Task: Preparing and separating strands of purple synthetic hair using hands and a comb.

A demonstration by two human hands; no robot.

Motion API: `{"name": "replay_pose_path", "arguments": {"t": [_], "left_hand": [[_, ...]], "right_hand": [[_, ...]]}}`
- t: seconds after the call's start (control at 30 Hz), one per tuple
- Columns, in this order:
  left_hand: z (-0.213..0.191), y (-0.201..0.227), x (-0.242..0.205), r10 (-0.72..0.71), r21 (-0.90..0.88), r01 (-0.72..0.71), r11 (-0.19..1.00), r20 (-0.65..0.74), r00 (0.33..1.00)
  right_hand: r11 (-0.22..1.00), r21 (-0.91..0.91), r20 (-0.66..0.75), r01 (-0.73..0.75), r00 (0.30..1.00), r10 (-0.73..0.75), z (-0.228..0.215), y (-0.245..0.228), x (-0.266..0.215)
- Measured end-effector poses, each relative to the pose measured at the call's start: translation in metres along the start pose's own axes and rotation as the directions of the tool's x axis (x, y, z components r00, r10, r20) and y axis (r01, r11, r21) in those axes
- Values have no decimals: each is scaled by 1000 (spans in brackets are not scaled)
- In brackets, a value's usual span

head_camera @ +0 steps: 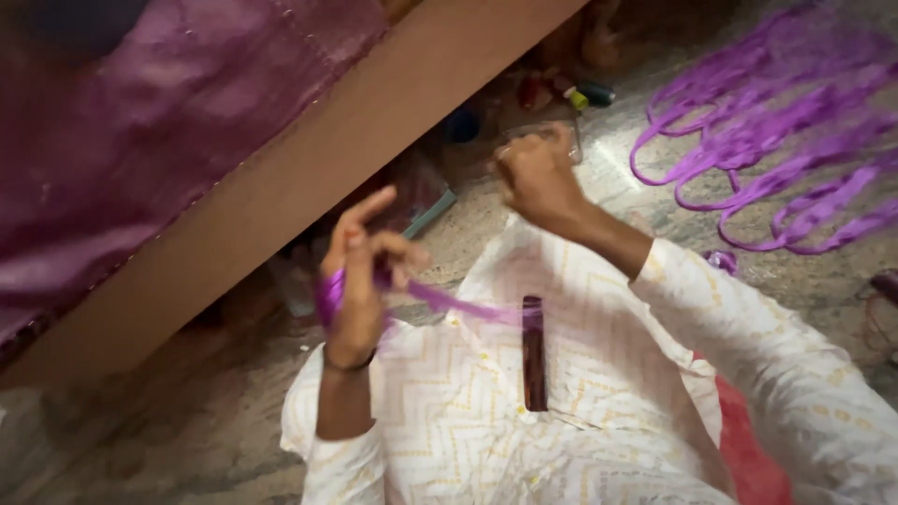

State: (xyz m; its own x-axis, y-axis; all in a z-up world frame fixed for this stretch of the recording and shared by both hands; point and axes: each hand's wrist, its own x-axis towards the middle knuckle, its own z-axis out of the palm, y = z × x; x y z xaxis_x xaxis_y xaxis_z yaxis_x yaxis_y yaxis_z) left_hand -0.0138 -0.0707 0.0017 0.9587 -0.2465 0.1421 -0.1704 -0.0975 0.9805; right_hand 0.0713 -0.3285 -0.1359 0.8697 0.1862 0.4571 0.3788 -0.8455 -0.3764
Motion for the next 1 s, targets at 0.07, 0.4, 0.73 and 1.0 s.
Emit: {"name": "replay_pose_path", "arguments": {"t": [0.07,0.4,0.73,1.0], "left_hand": [[6,-8,8,-16,12,17,1000,-60,998],[0,-25,14,100,122,-93,988,-49,994],[0,-26,13,-10,-113,13,994,26,1000],[-4,-41,18,-12,-223,18,975,30,999]], "right_hand": [[959,274,-78,70,996,-50,-29,-52,11],[683,714,50,158,960,-275,-63,-135,20],[624,776,248,-89,953,-174,-49,-121,10],[457,847,378,-273,913,-154,-44,-109,9]]}}
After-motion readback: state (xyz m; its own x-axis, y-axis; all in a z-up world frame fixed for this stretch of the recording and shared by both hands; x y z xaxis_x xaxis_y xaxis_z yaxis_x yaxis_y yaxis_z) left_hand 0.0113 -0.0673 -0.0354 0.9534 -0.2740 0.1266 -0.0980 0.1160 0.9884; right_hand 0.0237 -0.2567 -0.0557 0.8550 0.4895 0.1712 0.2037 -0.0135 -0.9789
